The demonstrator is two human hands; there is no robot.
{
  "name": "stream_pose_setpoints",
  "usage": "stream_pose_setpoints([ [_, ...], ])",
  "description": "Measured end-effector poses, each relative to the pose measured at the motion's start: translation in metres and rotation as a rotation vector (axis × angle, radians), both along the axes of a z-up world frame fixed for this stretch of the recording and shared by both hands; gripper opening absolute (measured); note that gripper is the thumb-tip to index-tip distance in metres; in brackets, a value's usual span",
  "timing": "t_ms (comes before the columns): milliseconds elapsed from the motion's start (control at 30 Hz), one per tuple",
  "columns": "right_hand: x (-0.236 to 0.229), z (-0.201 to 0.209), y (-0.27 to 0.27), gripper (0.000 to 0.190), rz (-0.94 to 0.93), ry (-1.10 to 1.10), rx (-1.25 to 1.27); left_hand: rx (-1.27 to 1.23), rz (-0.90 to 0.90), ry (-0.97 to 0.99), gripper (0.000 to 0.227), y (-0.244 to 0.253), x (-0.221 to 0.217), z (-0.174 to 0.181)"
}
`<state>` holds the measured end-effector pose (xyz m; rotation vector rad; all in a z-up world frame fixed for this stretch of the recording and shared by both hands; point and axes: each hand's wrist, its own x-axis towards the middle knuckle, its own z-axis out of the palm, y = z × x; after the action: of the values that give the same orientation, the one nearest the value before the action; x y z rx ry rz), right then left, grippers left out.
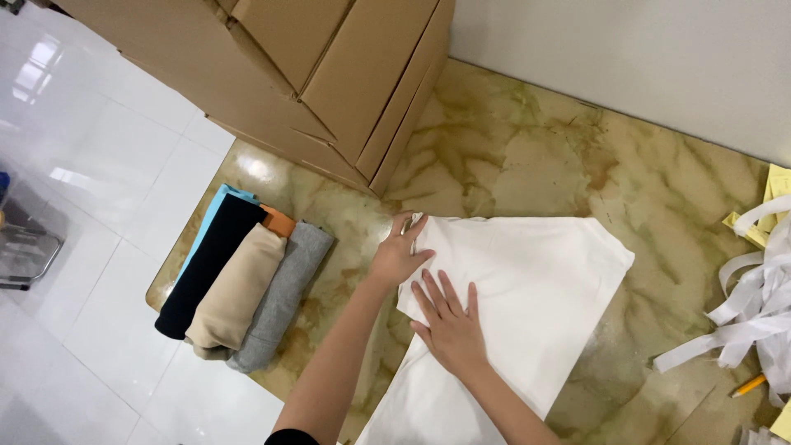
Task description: Removing shirts from hangers and rolling them into compact cylinders on a table.
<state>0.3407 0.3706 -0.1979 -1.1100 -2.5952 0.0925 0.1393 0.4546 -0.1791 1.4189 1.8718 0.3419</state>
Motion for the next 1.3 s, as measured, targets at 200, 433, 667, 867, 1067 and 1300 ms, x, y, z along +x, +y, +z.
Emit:
stream_pose_setpoints([
  [200, 0.006, 0.014, 0.012, 0.067, 0.071, 0.038, -0.475, 0.006, 0.089, -0.131, 0.084, -0.032, -0.001, 0.011],
  [433, 0.003, 0.000, 0.012, 0.080, -0.036, 0.149, -0.534, 0.292, -0.031, -0.123, 0.045, -0.095, 0.011, -0.025],
  [667, 0.022, -0.006, 0.056, 0.071, -0.330, 0.068, -0.172, 0.106, 0.037, -0.097, 0.081, -0.087, 0.016, -0.024],
  [867, 0.024, -0.004, 0.113, 0.054, -0.334, -0.095, -0.044, 0.059, 0.040, -0.140, 0.085, -0.089, 0.033, -0.008],
  [1067, 0.050, 0.005, 0.147, 0.028, -0.400, 0.522, -0.668, 0.773, -0.272, 0.389, 0.053, -0.109, 0.072, 0.044],
  [1300, 0.068, 0.122, 0.122, 0.065, -0.803, 0.765, -1.183, 0.803, -0.476, 0.336, 0.061, -0.155, 0.095, 0.029],
])
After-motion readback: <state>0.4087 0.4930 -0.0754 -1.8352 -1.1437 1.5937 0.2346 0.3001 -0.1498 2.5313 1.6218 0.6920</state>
